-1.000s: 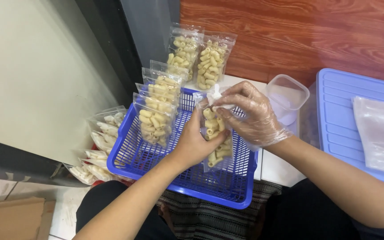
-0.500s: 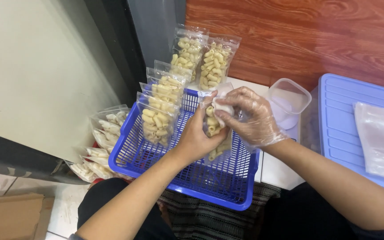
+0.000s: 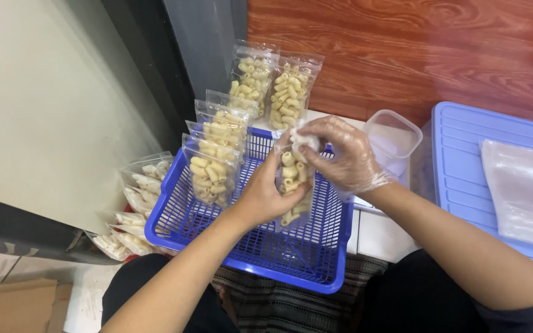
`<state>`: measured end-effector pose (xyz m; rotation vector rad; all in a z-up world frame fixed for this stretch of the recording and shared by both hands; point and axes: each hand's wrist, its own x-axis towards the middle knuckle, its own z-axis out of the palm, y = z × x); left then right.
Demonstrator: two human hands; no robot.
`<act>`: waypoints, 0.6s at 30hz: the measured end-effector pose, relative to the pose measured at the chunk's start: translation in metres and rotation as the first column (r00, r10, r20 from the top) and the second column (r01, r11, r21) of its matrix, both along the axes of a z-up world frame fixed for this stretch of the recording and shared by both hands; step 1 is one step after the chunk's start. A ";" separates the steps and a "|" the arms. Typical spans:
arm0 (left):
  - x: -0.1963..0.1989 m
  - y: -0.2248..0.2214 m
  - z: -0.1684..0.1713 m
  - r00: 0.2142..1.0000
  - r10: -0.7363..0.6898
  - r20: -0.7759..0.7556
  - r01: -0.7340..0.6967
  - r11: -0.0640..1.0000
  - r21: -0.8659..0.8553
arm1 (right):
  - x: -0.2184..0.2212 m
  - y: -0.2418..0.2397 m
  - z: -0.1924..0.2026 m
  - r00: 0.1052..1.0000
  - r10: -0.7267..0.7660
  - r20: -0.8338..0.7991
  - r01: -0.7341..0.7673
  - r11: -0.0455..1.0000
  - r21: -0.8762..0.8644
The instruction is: Cleaning individual plastic bags of food with a cloth, weighing them on a digital scale, and organizing them into a basket.
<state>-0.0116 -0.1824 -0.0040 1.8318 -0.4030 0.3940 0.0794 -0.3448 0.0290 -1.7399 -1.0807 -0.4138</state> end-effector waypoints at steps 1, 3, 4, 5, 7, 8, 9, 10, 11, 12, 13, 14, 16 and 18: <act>0.000 0.001 0.002 1.000 -0.001 0.000 0.001 1.000 0.002 | 0.004 -0.001 0.000 1.000 -0.001 0.000 0.001 1.000 0.002; -0.003 0.002 0.003 0.998 -0.046 -0.046 0.048 0.998 0.044 | 0.008 -0.005 -0.001 0.998 -0.052 -0.031 0.053 0.998 0.019; 0.001 0.002 -0.006 0.998 -0.049 -0.043 0.051 0.998 0.047 | 0.001 -0.001 -0.001 0.998 -0.055 -0.027 0.056 0.998 0.021; 0.005 0.001 -0.016 0.997 -0.012 -0.076 0.018 0.997 0.080 | -0.006 0.003 0.000 1.000 -0.007 -0.022 0.007 1.000 0.001; 0.012 0.002 -0.031 0.994 0.031 -0.106 -0.019 0.993 0.115 | -0.018 0.010 0.010 0.999 0.045 -0.015 -0.046 0.999 -0.020; 0.014 0.004 -0.037 0.992 0.040 -0.122 -0.022 0.989 0.147 | -0.026 0.012 0.018 0.995 0.103 0.001 -0.103 0.993 -0.059; 0.015 0.005 -0.044 0.989 0.049 -0.137 -0.024 0.983 0.179 | -0.034 0.014 0.026 0.987 0.162 0.015 -0.160 0.982 -0.099; 0.008 0.003 -0.026 0.989 0.047 -0.138 -0.022 0.983 0.181 | -0.026 0.011 0.021 0.987 0.159 0.014 -0.157 0.983 -0.098; 0.000 0.000 -0.007 0.993 0.025 -0.117 -0.009 0.991 0.132 | -0.019 0.008 0.016 0.991 0.132 -0.003 -0.132 0.989 -0.064; -0.008 -0.002 0.012 0.995 0.006 -0.095 0.002 0.997 0.082 | -0.011 0.005 0.012 0.994 0.107 -0.020 -0.107 0.994 -0.032; -0.008 0.000 0.015 0.995 0.005 -0.095 0.002 0.997 0.082 | -0.001 -0.001 0.007 0.994 0.106 -0.020 -0.107 0.994 -0.032; -0.009 0.002 0.018 0.995 0.000 -0.095 0.007 0.997 0.072 | 0.008 -0.007 0.002 0.999 0.043 -0.028 -0.044 0.999 -0.026; -0.010 0.005 0.019 0.995 -0.006 -0.096 0.012 0.998 0.060 | 0.015 -0.012 -0.006 0.999 -0.021 -0.037 0.020 1.000 -0.022; -0.007 0.008 0.017 0.992 -0.002 -0.125 0.015 0.994 0.105 | 0.013 -0.011 -0.009 0.995 -0.053 -0.083 0.054 0.999 0.001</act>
